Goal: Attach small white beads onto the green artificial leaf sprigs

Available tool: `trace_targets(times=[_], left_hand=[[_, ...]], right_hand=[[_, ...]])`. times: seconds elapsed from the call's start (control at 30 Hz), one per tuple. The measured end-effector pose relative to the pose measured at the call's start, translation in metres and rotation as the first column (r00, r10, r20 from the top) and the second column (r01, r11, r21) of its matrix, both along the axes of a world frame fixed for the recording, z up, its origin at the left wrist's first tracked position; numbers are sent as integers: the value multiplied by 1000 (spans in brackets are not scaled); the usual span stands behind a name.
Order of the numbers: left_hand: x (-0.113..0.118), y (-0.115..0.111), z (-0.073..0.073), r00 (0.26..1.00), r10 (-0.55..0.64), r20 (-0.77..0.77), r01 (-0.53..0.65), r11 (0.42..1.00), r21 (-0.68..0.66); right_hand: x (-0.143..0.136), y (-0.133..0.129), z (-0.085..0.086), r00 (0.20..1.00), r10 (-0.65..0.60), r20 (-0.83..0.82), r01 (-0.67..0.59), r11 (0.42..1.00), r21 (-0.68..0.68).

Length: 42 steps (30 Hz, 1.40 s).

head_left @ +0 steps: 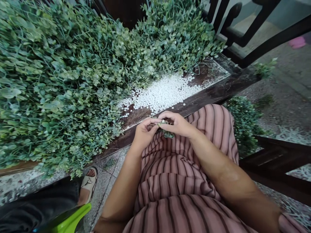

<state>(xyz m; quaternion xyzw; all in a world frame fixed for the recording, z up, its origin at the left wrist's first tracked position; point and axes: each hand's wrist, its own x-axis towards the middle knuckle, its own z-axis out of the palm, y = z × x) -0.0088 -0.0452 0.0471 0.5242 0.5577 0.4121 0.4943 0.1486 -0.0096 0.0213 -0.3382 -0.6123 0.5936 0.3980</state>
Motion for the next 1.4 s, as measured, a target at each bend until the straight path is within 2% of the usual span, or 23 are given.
trace_targets(times=[0.1,0.3,0.47,0.63,0.77,0.9,1.03,1.13,1.23,1.4], left_hand=[[1,0,-3,999,41,30,-40,999,-25],[0,2,-9,986,157,48,-154,986,-62],[2,5,-8,980,163,111,-157,986,-59],[5,6,-10,974,140,177,-130,989,-70],[2,7,-15,973,171,154,-162,984,-68],[-3,10,-24,975,217,38,-216,976,-39],[-8,20,-35,961,237,-145,-242,970,-16],[-10,31,-41,901,260,-348,-248,965,81],[-11,42,-44,820,243,-518,-197,970,143],[-10,52,-44,739,191,-646,-131,981,141]], right_hand=[[-4,-3,-4,997,10,77,-14,998,61],[-9,-3,-13,959,-128,251,93,985,148],[-11,-4,-16,960,-80,270,34,985,168],[-16,-4,-17,974,-99,203,61,981,185],[-16,-2,-17,977,-114,179,88,985,148],[-15,-1,-14,989,-106,104,103,994,33],[-16,-1,-14,994,-102,32,104,989,-103],[-17,-1,-16,991,-132,34,135,983,-128],[-17,0,-16,993,-108,54,116,981,-157],[-17,1,-16,992,-73,104,86,987,-137]])
